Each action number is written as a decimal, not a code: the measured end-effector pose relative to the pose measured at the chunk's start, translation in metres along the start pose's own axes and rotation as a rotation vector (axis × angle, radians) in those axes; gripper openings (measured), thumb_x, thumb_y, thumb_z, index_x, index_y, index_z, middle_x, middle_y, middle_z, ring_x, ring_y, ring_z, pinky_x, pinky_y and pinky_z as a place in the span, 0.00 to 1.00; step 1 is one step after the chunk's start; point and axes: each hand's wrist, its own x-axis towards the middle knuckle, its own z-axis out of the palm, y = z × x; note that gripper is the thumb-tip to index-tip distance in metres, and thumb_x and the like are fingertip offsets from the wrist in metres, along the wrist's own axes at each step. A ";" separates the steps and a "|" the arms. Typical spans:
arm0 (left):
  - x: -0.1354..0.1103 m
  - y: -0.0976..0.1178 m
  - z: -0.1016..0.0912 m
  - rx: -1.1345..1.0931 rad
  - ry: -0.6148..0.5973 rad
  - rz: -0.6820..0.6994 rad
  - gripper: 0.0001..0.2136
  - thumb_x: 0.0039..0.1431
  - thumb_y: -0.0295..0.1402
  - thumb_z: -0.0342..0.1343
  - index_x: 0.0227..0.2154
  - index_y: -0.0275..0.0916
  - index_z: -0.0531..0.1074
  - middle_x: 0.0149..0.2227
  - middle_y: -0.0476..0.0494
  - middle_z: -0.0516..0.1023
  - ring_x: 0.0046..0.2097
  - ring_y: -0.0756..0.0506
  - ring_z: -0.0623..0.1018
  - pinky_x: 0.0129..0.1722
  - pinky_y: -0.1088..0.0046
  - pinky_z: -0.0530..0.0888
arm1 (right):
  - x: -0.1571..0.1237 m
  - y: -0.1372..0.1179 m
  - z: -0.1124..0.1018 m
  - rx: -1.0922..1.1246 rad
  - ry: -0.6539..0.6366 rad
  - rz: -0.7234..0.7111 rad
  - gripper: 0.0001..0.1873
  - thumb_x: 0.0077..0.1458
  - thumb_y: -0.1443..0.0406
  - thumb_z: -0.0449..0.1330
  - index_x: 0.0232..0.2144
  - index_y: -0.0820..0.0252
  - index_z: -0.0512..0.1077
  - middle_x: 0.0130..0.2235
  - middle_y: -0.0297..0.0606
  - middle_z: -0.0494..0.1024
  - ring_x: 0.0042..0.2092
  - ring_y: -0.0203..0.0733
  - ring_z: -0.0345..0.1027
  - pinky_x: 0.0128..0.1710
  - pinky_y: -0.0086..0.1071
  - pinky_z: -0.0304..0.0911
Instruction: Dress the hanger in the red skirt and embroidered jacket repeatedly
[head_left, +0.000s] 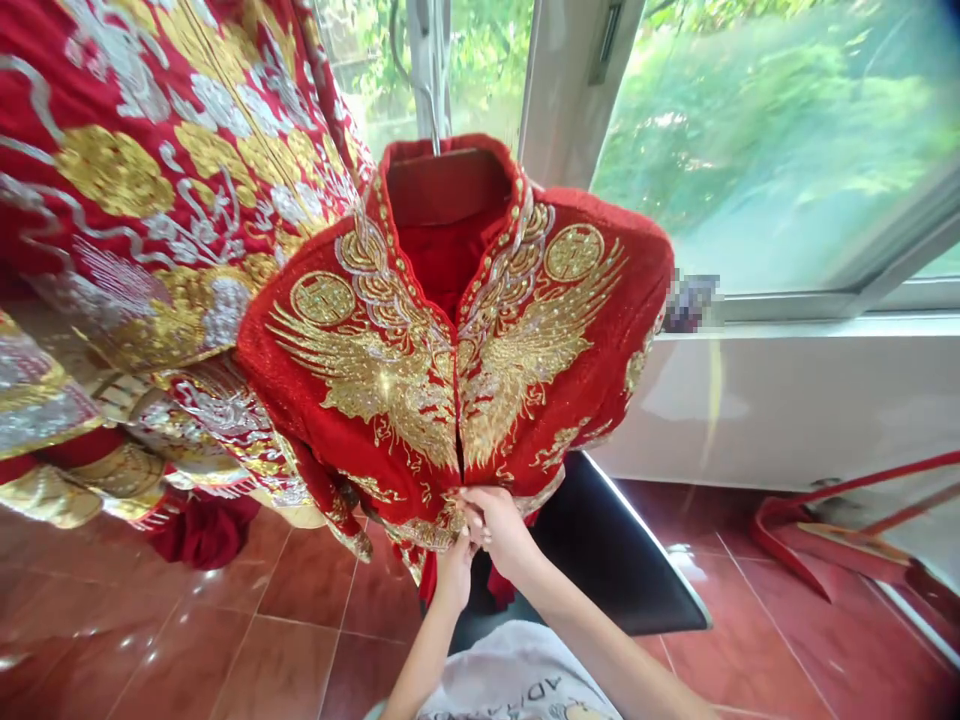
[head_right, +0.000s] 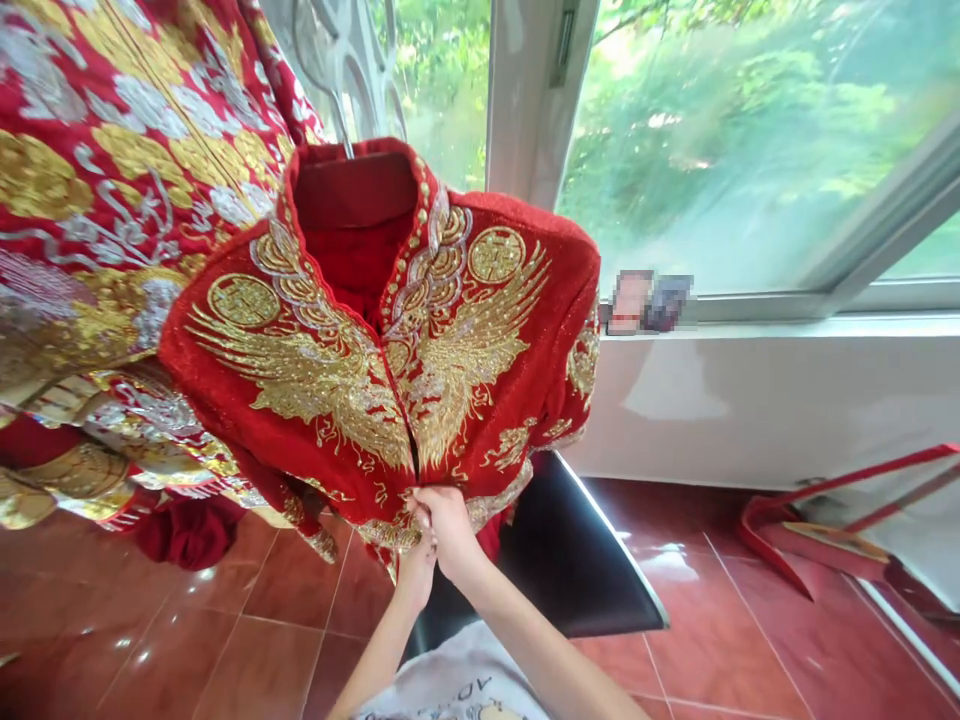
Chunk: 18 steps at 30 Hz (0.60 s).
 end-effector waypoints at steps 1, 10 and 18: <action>0.000 0.001 0.000 -0.015 -0.004 -0.005 0.14 0.37 0.37 0.71 0.29 0.42 0.76 0.34 0.45 0.79 0.39 0.42 0.78 0.46 0.62 0.72 | -0.003 -0.009 0.006 0.006 -0.007 -0.055 0.13 0.42 0.58 0.59 0.15 0.62 0.68 0.11 0.25 0.54 0.13 0.25 0.41 0.14 0.25 0.35; 0.008 0.000 -0.006 -0.134 0.059 0.009 0.16 0.29 0.36 0.75 0.24 0.41 0.76 0.28 0.50 0.76 0.30 0.50 0.75 0.38 0.71 0.73 | -0.047 -0.136 0.040 0.223 -0.253 0.247 0.11 0.50 0.72 0.52 0.17 0.65 0.65 0.14 0.22 0.49 0.16 0.22 0.34 0.14 0.20 0.33; 0.008 0.007 -0.003 -0.073 0.072 0.031 0.20 0.28 0.39 0.74 0.25 0.40 0.73 0.28 0.51 0.75 0.32 0.49 0.76 0.42 0.71 0.75 | -0.090 -0.210 0.078 0.115 -0.333 -0.021 0.16 0.57 0.73 0.48 0.19 0.64 0.64 0.14 0.23 0.50 0.15 0.24 0.35 0.13 0.21 0.35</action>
